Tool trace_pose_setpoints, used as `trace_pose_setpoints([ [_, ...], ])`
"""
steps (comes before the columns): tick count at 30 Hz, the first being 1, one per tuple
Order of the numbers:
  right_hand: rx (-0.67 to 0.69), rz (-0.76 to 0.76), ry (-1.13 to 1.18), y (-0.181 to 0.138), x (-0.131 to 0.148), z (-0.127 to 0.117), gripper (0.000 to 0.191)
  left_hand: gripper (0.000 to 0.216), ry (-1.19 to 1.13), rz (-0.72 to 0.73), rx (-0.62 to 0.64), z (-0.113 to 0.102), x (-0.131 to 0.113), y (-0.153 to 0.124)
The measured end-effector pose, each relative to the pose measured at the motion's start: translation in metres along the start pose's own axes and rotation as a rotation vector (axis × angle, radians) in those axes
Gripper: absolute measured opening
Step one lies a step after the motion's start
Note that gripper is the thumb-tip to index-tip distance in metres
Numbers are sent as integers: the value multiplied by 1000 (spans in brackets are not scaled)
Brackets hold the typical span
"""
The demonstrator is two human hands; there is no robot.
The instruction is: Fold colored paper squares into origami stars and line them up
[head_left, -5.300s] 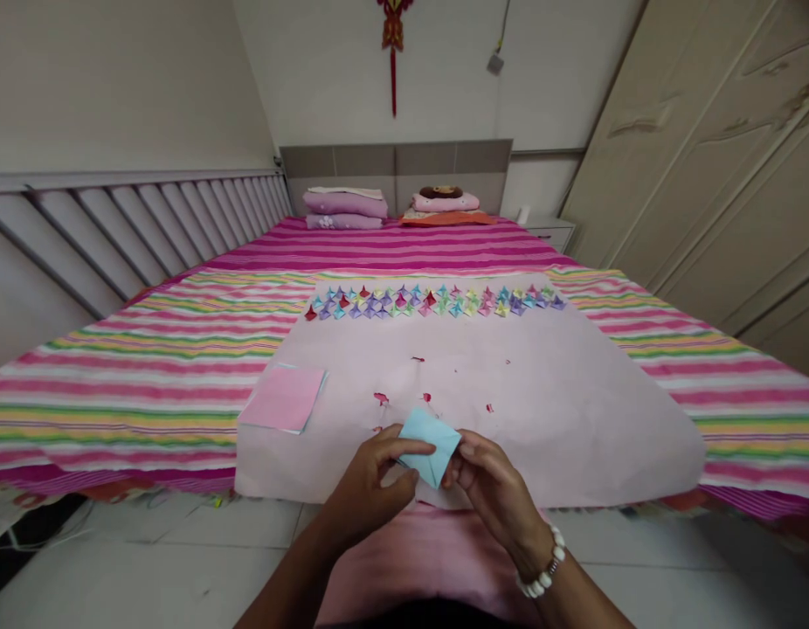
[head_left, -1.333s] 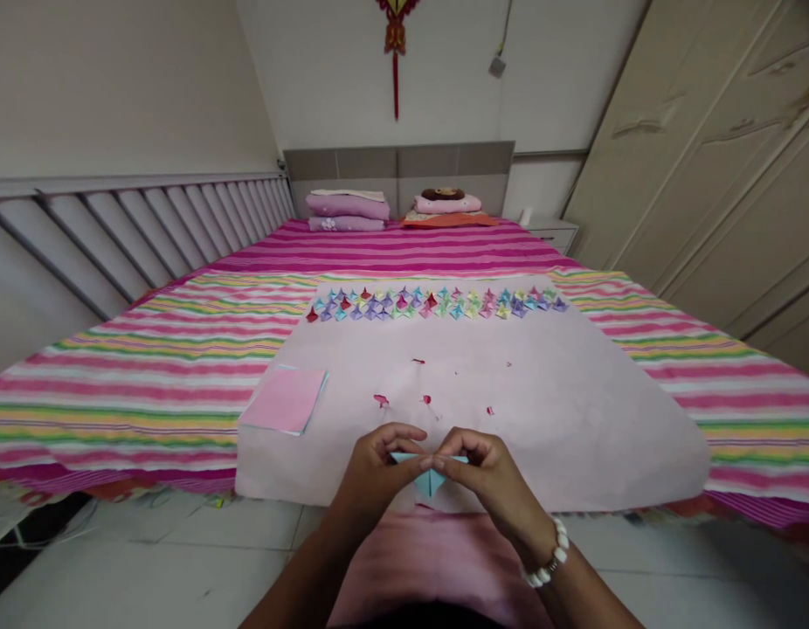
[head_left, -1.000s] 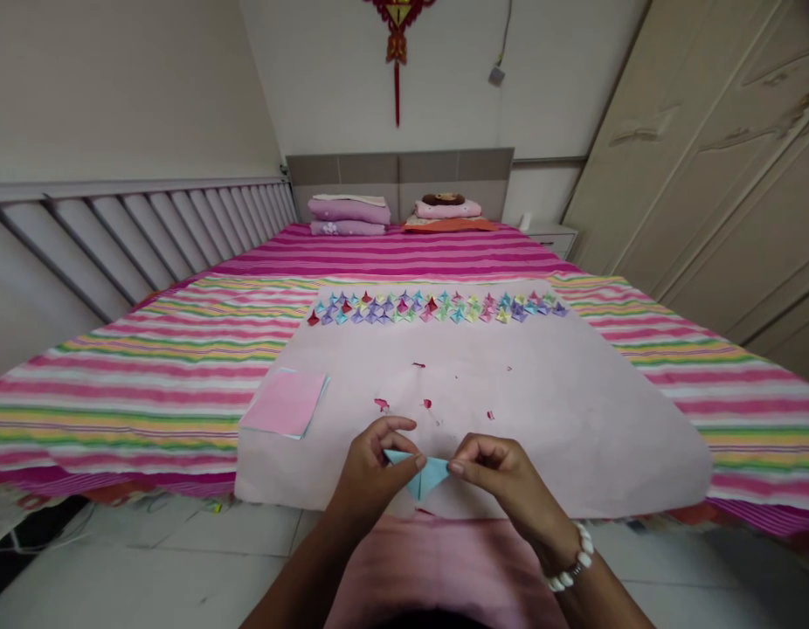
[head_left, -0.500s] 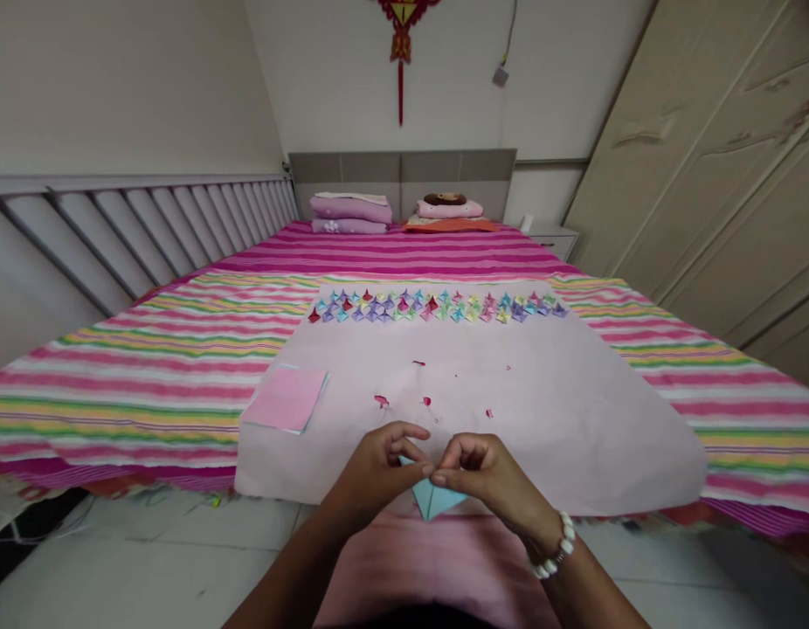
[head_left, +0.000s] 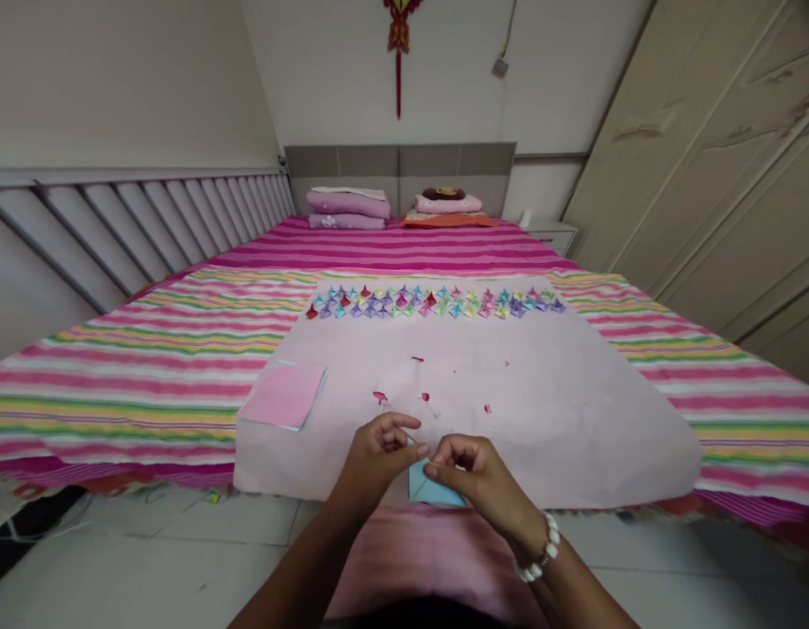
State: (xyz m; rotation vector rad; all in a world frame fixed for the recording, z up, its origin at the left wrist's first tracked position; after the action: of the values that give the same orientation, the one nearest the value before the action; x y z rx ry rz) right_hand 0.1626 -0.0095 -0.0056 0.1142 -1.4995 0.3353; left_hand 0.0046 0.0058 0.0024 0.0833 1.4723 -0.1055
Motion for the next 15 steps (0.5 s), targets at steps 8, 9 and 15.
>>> trace_pose_setpoints([
  [8, -159, 36, 163, 0, -2, 0, 28, 35, -100, 46, -170, -10, -9, 5],
  [9, -188, 23, 185, 0, -2, -1, 28, 39, -115, 14, -96, -8, -8, 3],
  [15, -196, -15, 245, -2, 6, 2, 29, 20, -87, -95, 159, 2, 9, -11],
])
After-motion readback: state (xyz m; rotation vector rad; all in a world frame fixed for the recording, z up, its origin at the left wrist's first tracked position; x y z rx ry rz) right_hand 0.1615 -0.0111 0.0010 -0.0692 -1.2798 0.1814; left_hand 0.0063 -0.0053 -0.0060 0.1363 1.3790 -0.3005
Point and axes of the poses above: each hand's wrist, its own y-axis towards the middle knuckle, its own z-axis out of the palm, x = y × z, the point moved 1 cm from there along y, towards the middle knuckle, and after that the axes turned 5 degrees about z, right-handed, at the moved point
